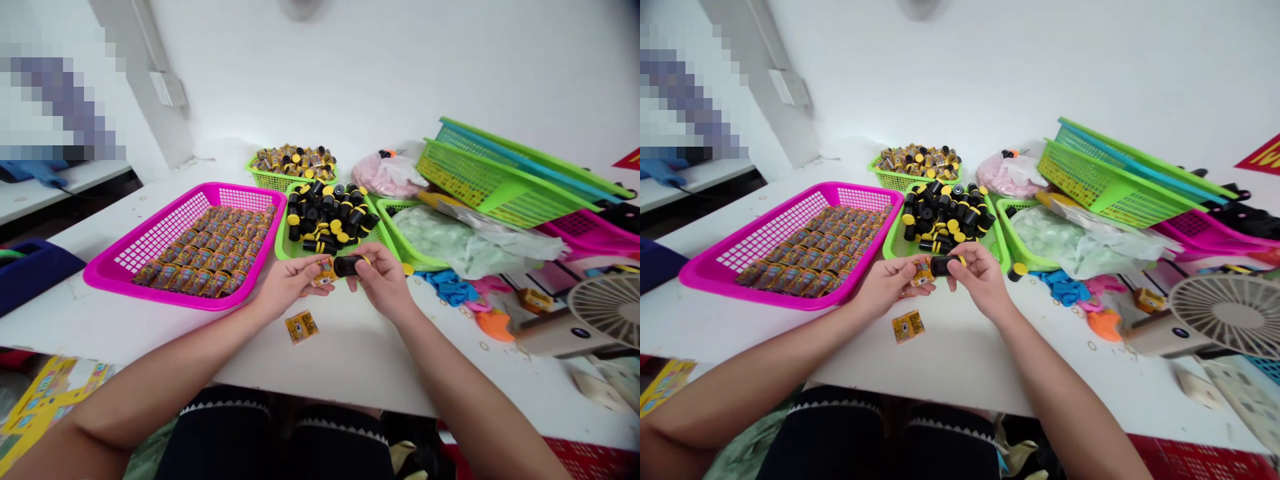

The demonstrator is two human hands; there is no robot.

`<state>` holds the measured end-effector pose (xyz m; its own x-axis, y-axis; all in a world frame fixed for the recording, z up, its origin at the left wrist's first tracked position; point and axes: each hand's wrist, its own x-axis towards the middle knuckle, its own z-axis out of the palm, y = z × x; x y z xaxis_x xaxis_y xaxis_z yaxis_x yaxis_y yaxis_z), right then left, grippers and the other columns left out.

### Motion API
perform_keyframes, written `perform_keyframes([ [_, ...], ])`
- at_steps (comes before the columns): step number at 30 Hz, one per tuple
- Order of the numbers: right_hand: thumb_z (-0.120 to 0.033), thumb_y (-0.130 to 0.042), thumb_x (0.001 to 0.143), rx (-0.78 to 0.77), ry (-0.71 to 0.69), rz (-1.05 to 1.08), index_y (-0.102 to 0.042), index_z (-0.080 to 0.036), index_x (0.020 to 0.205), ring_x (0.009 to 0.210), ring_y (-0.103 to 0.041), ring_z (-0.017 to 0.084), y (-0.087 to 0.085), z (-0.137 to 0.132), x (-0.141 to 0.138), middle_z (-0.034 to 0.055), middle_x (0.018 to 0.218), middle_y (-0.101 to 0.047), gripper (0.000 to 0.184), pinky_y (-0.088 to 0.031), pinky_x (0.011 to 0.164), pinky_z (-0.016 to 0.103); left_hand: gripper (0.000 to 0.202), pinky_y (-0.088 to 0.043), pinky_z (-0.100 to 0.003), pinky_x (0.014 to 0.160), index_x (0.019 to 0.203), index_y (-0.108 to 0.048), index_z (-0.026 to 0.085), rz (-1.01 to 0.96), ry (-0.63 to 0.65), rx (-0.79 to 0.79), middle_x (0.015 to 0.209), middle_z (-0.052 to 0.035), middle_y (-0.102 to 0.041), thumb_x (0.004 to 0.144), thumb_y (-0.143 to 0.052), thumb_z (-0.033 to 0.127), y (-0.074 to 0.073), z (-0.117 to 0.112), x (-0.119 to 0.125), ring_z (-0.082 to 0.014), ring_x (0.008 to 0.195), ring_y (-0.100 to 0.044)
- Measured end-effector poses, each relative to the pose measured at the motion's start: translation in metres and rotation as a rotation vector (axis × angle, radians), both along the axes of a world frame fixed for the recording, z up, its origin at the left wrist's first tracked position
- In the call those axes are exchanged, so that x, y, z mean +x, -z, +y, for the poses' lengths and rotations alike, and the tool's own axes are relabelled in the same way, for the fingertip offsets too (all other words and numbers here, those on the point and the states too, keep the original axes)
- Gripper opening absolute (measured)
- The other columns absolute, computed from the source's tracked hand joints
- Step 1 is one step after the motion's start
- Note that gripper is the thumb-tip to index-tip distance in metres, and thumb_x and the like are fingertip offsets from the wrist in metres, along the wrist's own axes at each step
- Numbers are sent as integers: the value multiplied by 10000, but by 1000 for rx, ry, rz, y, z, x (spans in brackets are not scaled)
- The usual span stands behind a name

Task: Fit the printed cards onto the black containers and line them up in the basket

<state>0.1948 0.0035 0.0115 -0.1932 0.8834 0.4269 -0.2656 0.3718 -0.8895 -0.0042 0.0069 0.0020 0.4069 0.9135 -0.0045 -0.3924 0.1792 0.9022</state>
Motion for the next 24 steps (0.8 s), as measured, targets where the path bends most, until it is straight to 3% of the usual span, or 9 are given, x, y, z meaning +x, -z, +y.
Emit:
perform_keyframes([
  [5, -422, -753, 825, -109, 1, 1, -629, -225, 906, 435, -539, 79, -6, 1, -3, -57, 635, -593, 246, -420, 416, 214, 653, -634, -307, 760, 1129, -722, 104, -3, 32, -4, 899, -119, -784, 678, -817, 567, 2, 0, 0, -209, 774, -766],
  [14, -487, -742, 810, -189, 22, 3, -610, -207, 863, 392, -479, 72, -9, 1, -3, -54, 577, -576, 314, -351, 366, 200, 556, -636, -347, 781, 915, -745, 74, 32, 47, 60, 767, -135, -770, 734, -753, 599, 6, -1, 0, -228, 787, -766],
  [21, -536, -732, 797, -283, 50, 9, -588, -198, 845, 397, -423, 62, -10, 0, -6, -39, 604, -572, 370, -309, 351, 199, 543, -638, -335, 762, 878, -750, 85, 58, 73, 101, 1120, -198, -737, 697, -783, 596, 4, -2, 1, -218, 794, -763],
  [24, -539, -740, 789, -295, 51, -2, -582, -199, 832, 392, -412, 57, -10, 0, -6, -51, 587, -548, 378, -292, 354, 195, 609, -634, -343, 748, 1023, -742, 91, 50, 84, 72, 1018, -179, -763, 700, -778, 606, 3, -2, 1, -215, 757, -761],
])
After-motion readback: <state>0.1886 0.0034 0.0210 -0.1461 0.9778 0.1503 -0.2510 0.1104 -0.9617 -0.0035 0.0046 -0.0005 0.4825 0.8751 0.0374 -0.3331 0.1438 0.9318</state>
